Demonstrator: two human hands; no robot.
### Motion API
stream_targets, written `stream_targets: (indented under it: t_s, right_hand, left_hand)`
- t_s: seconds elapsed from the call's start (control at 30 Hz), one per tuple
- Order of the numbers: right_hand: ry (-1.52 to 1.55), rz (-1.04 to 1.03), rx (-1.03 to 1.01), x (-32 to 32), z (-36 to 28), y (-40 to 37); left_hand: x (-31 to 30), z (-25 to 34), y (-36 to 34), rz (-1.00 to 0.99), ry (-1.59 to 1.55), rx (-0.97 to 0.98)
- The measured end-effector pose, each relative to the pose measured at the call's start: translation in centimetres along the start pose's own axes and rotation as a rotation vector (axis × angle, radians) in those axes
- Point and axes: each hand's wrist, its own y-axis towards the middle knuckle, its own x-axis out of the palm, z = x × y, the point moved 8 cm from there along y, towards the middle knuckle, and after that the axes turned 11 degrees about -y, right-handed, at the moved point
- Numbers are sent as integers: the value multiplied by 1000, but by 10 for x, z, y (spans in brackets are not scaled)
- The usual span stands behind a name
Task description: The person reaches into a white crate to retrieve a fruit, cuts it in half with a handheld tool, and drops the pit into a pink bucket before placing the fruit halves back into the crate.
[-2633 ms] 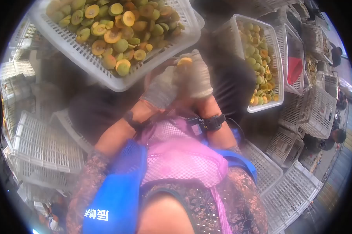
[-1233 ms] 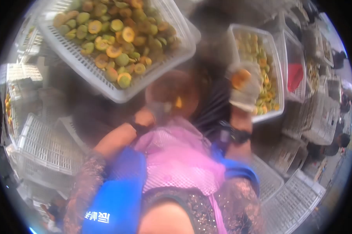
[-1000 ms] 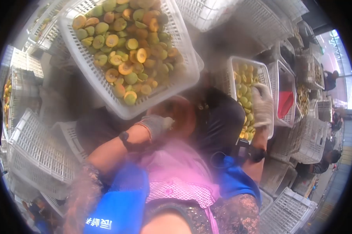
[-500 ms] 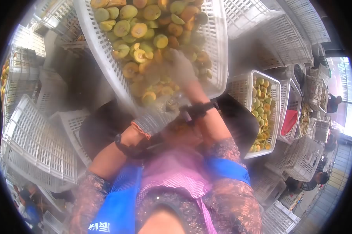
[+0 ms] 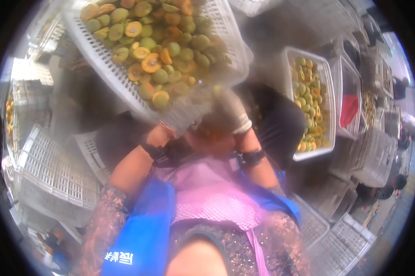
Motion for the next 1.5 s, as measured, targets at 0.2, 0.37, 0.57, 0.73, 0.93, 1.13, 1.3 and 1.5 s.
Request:
stream_targets:
  t_s: [0.2, 0.37, 0.57, 0.73, 0.93, 1.13, 1.3, 1.5]
  right_hand:
    - [-114, 123, -54, -19, -5, -10]
    - [412, 166, 171, -8, 13, -2]
    - [224, 470, 242, -16, 19, -9]
    - [-214, 436, 18, -18, 18, -10]
    - [-184, 444, 13, -30, 43, -5]
    - [-508, 308, -163, -16, -8, -17]
    - [-583, 288, -165, -7, -6, -17]
    - [-601, 302, -249, 3, -7, -19]
  left_hand:
    - [27, -14, -4, 24, 263, 17]
    - [26, -43, -7, 5, 172, -223]
    - [32, -46, -4, -53, 501, -256]
    - [35, -56, -6, 112, 291, -241]
    - [46, -74, -9, -148, 493, -407]
    - [66, -60, -17, -582, 497, 271]
    - [53, -124, -44, 282, -541, -578]
    - [38, -55, -25, -175, -453, -218]
